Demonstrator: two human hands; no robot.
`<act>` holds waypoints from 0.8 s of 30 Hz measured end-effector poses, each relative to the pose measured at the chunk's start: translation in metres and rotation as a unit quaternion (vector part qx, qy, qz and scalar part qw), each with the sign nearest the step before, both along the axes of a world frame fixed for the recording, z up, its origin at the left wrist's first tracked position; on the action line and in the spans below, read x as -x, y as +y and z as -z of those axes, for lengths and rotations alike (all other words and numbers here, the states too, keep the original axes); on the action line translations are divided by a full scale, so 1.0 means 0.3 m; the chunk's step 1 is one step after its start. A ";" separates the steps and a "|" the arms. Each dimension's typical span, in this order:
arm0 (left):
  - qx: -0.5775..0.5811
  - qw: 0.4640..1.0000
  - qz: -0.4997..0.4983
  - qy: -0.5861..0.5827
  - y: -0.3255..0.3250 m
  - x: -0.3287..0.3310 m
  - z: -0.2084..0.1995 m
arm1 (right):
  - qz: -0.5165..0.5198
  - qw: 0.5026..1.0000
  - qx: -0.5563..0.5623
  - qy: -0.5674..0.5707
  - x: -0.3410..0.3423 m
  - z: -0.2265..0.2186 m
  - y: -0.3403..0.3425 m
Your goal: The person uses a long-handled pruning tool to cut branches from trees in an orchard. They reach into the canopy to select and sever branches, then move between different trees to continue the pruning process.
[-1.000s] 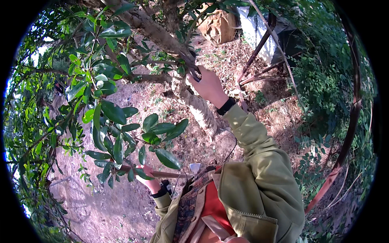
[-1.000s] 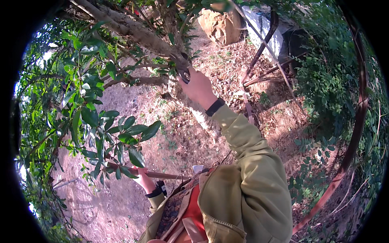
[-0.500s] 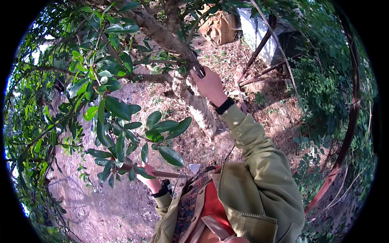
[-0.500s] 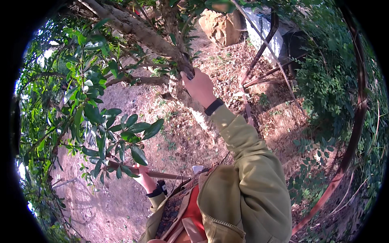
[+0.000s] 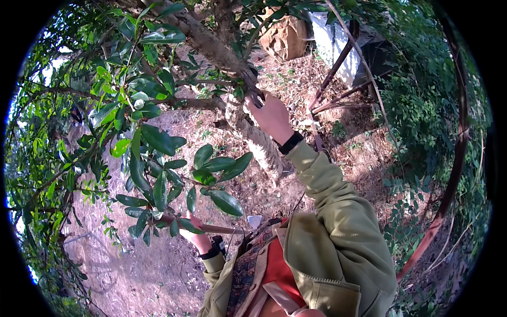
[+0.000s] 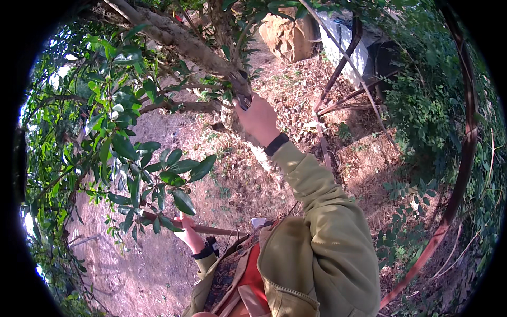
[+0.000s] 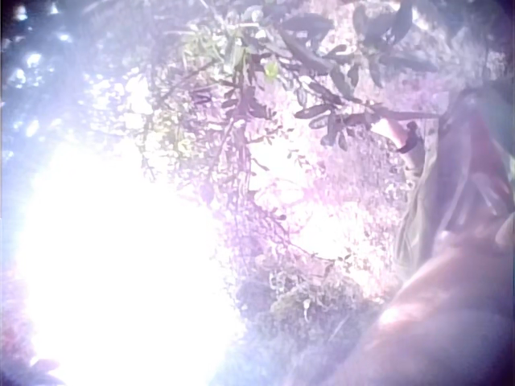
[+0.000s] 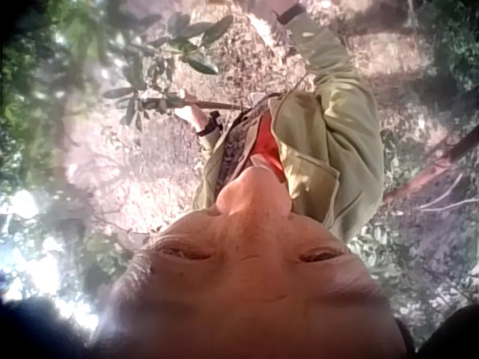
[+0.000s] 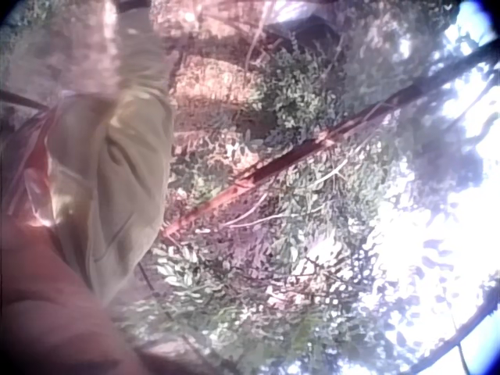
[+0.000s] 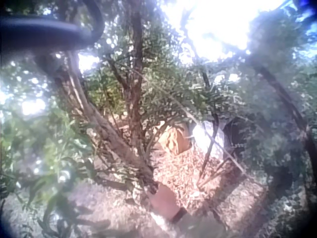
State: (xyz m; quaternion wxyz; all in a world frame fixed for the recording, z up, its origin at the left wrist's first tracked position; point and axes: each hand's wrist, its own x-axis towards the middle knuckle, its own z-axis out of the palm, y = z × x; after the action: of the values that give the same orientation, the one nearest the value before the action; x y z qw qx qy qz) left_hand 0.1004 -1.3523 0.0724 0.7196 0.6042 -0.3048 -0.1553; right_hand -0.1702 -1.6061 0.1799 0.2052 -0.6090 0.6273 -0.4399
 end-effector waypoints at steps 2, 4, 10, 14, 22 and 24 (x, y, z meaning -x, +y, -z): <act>0.043 0.998 0.039 0.001 0.010 -0.019 0.004 | 0.024 0.999 0.042 0.008 0.002 0.031 -0.010; 0.013 1.000 -0.008 0.004 0.016 -0.021 0.013 | 0.039 0.997 0.062 0.013 0.006 0.050 -0.032; 0.010 1.000 -0.002 0.019 0.027 -0.022 0.002 | 0.041 0.996 0.066 0.044 0.010 0.028 -0.028; 0.033 0.999 0.016 -0.003 0.021 -0.048 0.049 | 0.011 0.997 0.070 0.030 0.035 0.054 -0.049; -0.021 0.999 -0.009 0.040 -0.006 0.023 -0.005 | -0.028 0.999 0.040 0.005 0.096 0.137 0.006; -0.044 0.998 0.013 0.040 -0.001 0.005 0.008 | -0.038 0.999 0.008 0.030 0.098 0.161 0.036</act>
State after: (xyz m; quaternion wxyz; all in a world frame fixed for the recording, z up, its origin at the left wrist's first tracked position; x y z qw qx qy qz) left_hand 0.0988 -1.3527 0.0701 0.7018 0.6249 -0.2762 -0.2017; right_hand -0.1996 -1.5954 0.1317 0.1977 -0.6470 0.6060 -0.4184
